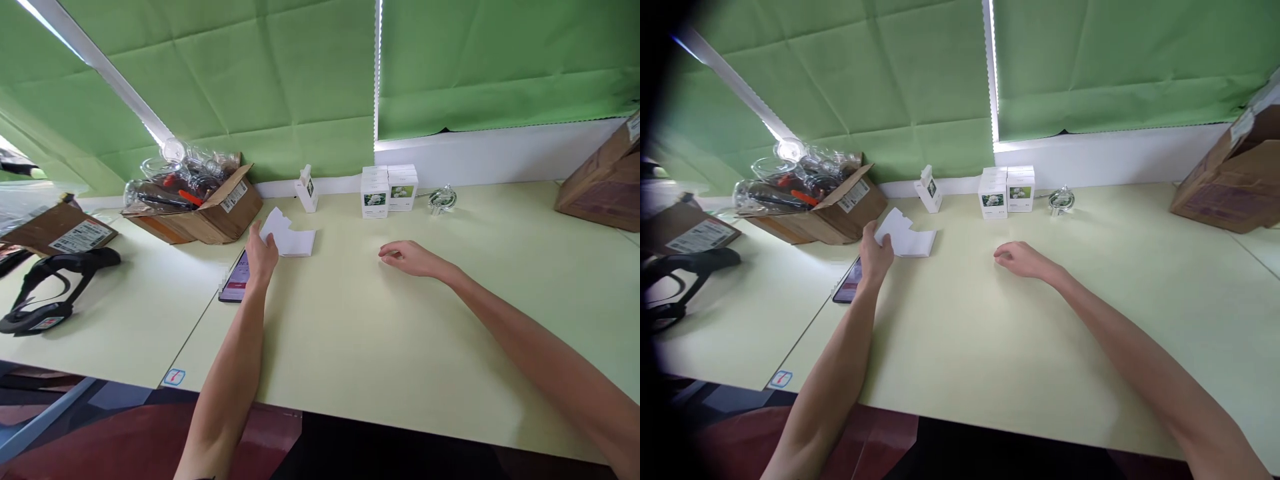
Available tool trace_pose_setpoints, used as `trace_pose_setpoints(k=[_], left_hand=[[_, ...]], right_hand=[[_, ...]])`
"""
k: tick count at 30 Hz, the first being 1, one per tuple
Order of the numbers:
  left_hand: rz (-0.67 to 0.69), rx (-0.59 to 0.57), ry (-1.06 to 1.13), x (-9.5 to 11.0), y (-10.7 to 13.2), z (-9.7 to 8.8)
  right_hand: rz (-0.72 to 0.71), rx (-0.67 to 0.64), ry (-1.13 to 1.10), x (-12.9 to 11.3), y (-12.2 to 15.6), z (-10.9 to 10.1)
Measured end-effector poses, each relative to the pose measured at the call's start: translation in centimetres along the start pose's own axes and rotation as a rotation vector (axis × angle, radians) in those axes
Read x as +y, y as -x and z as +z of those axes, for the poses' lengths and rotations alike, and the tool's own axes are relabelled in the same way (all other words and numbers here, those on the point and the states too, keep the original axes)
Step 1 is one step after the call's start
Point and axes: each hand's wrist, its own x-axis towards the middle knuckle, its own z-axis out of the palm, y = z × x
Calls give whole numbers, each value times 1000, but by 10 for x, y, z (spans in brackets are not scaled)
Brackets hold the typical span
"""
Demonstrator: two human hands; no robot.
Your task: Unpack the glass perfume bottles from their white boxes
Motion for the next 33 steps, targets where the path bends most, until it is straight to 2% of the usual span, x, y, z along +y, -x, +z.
trace_pose_setpoints(k=[4, 7, 9, 10, 12, 15, 17, 19, 23, 27, 30, 33], left_hand=[[89, 50, -26, 14, 4, -1], [213, 122, -60, 38, 13, 0], [288, 103, -69, 58, 23, 2], [323, 43, -55, 68, 29, 5], [414, -194, -27, 85, 44, 11], [672, -542, -138, 104, 67, 21], [821, -644, -249, 112, 81, 26], [895, -675, -301, 116, 90, 29], [912, -689, -336, 118, 94, 29], [869, -688, -342, 116, 91, 26], [849, -683, -340, 116, 88, 25], [854, -683, -356, 116, 86, 24]], right_hand=[[-13, 16, 14, 0, -1, 1], [-28, 53, 31, 0, -2, 2], [-43, 115, 50, 0, -3, 4], [-53, 167, 79, 1, -4, 4], [-71, 288, 166, 3, -6, 5], [-84, 425, 261, 6, -10, 4], [-94, 501, 304, 4, -17, 2], [-114, 580, 379, -1, -27, 0], [-123, 613, 546, -17, -58, -6], [-52, 605, 646, -24, -88, -12], [-38, 593, 654, -22, -98, -12], [-95, 599, 659, -20, -98, -10]])
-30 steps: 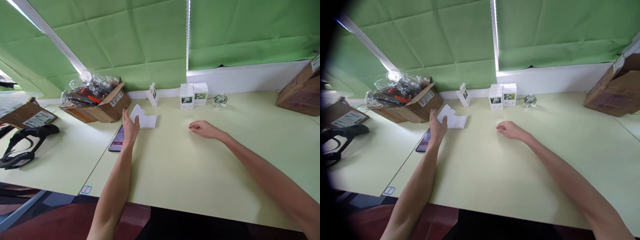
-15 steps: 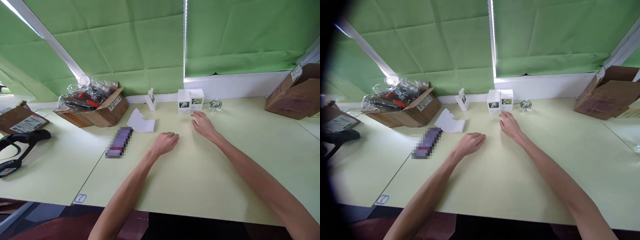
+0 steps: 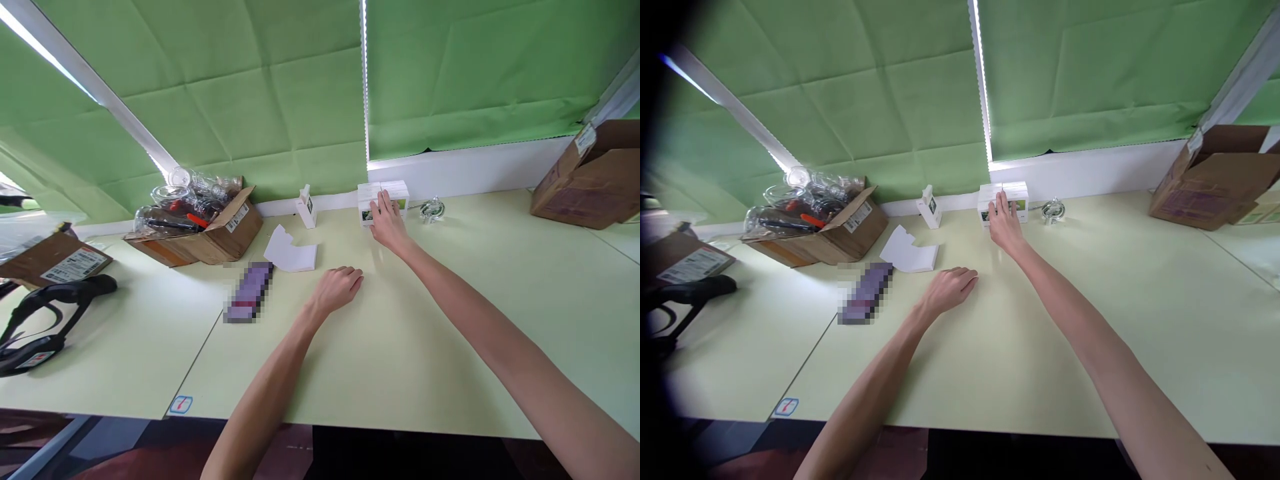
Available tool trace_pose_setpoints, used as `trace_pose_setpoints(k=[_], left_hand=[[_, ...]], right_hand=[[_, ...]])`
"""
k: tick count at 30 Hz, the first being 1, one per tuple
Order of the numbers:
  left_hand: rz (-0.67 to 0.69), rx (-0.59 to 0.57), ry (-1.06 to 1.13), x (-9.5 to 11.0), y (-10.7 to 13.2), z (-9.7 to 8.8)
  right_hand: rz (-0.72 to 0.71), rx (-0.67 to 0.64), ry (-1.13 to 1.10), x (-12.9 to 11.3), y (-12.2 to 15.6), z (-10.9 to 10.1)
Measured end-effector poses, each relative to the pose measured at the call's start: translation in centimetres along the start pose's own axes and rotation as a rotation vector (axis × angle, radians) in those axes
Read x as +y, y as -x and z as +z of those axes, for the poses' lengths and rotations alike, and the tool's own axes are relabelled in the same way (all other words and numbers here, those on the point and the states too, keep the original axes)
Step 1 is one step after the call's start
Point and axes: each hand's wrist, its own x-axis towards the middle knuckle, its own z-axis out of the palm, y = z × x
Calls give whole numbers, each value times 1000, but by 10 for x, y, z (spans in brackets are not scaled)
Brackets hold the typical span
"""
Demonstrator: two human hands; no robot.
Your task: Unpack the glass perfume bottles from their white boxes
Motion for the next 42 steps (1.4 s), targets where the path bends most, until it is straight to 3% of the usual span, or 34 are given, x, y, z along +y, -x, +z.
trace_pose_setpoints(k=[17, 25, 30, 33, 37, 42], left_hand=[[-12, -33, -15, 2, -1, 2], [-101, 84, 21, -1, -1, -3], [-229, 223, 305, 4, 0, -12], [-218, 192, 611, 17, 1, -19], [-201, 146, 981, 33, 3, -20], [-195, 173, 1149, 37, 7, -15]], right_hand=[[-61, -91, -157, 16, 21, -27], [-160, -43, -297, 10, 69, -52], [-93, -100, -506, 3, 103, -76], [-5, -203, -650, 0, 113, -88], [11, -282, -695, -2, 120, -101], [-6, -396, -757, -2, 122, -120]])
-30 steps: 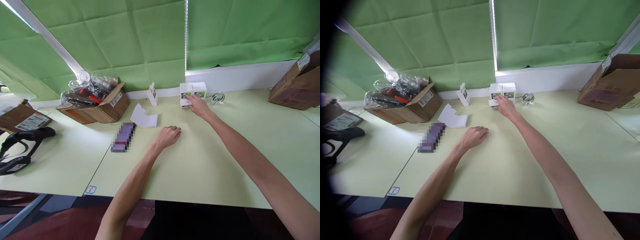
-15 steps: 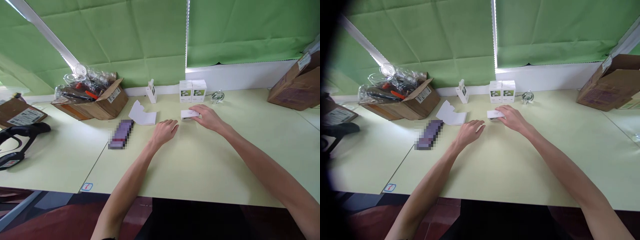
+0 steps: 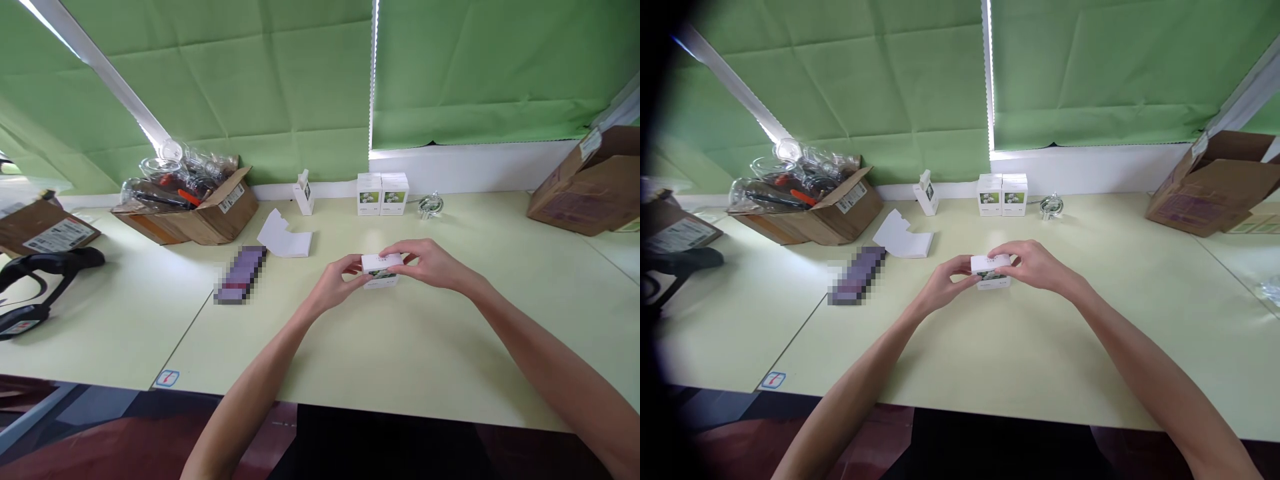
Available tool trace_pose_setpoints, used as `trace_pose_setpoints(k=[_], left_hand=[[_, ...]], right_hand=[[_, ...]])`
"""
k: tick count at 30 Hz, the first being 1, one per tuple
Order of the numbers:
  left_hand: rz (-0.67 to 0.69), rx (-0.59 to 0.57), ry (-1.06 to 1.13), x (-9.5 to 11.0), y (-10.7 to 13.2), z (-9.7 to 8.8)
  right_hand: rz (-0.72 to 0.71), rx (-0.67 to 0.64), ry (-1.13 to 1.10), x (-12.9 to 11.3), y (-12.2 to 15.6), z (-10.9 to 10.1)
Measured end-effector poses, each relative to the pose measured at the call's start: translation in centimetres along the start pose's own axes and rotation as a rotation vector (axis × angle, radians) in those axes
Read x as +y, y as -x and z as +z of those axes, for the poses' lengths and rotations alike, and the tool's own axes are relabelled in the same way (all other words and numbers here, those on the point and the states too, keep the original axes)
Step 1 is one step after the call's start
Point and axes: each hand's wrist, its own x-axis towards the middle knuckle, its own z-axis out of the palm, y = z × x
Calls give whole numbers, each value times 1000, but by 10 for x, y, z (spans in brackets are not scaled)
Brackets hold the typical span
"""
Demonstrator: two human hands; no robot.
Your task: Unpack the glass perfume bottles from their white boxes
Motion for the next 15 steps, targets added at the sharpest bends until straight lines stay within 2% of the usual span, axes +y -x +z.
trace_pose_setpoints(k=[5, 9, 15], left_hand=[[80, -14, -145, 3, 4, -2], [120, -97, -238, 11, 8, -3], [109, -154, -204, 11, 9, 1]], right_hand=[[72, -110, -8, -11, 6, -10], [83, -208, 10, -16, 10, -14], [94, -244, 53, -19, 11, -14]])
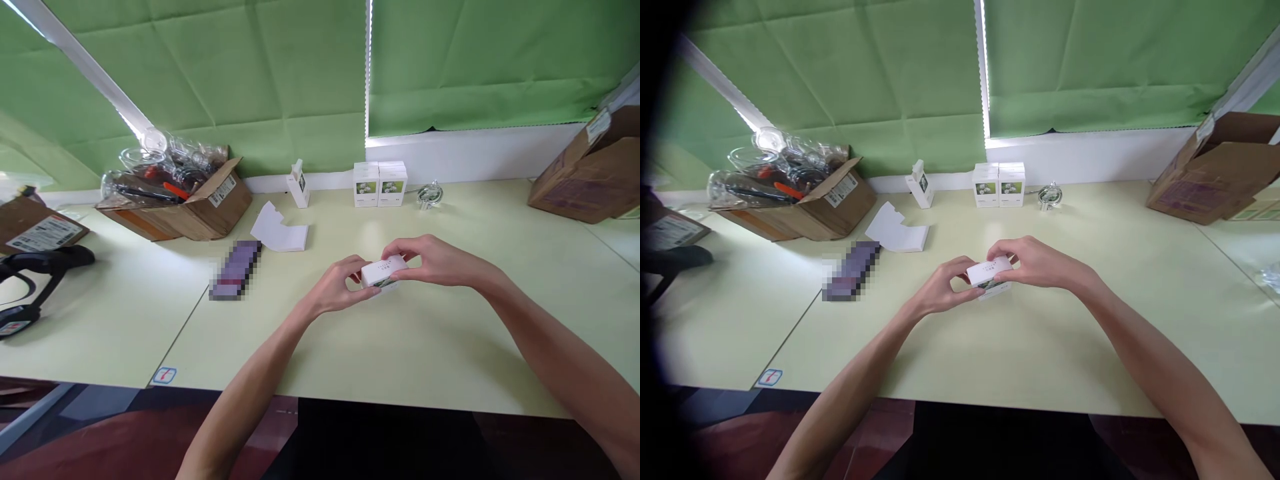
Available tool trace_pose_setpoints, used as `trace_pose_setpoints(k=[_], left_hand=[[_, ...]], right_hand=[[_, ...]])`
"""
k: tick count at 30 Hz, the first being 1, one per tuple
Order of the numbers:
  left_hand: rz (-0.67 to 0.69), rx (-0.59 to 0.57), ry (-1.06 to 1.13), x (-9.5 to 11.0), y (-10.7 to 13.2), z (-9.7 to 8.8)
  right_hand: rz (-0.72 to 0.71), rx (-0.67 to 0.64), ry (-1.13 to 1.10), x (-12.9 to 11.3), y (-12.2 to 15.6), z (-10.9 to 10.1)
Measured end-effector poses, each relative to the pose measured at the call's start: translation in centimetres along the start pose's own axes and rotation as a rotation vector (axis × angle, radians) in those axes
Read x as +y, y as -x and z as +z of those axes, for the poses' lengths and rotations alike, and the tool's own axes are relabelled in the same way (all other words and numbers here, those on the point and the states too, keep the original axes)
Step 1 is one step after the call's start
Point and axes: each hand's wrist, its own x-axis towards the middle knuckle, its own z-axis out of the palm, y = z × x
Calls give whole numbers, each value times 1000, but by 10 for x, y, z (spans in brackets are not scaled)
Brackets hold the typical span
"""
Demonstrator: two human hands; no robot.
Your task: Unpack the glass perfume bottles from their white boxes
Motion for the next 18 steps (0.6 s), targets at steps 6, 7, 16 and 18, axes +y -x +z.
trace_pose_setpoints(k=[6, 7, 16, 18], left_hand=[[-55, -23, 48, -2, -1, 14], [-59, -28, 54, -1, -1, 15], [-56, -36, 37, -1, 0, 16], [-49, -33, 27, -1, 1, 17]], right_hand=[[-21, 18, 61, -4, 3, -1], [-22, 23, 75, -5, 4, -1], [-57, 73, 213, -13, 10, 6], [-59, 78, 233, -15, 10, 8]])
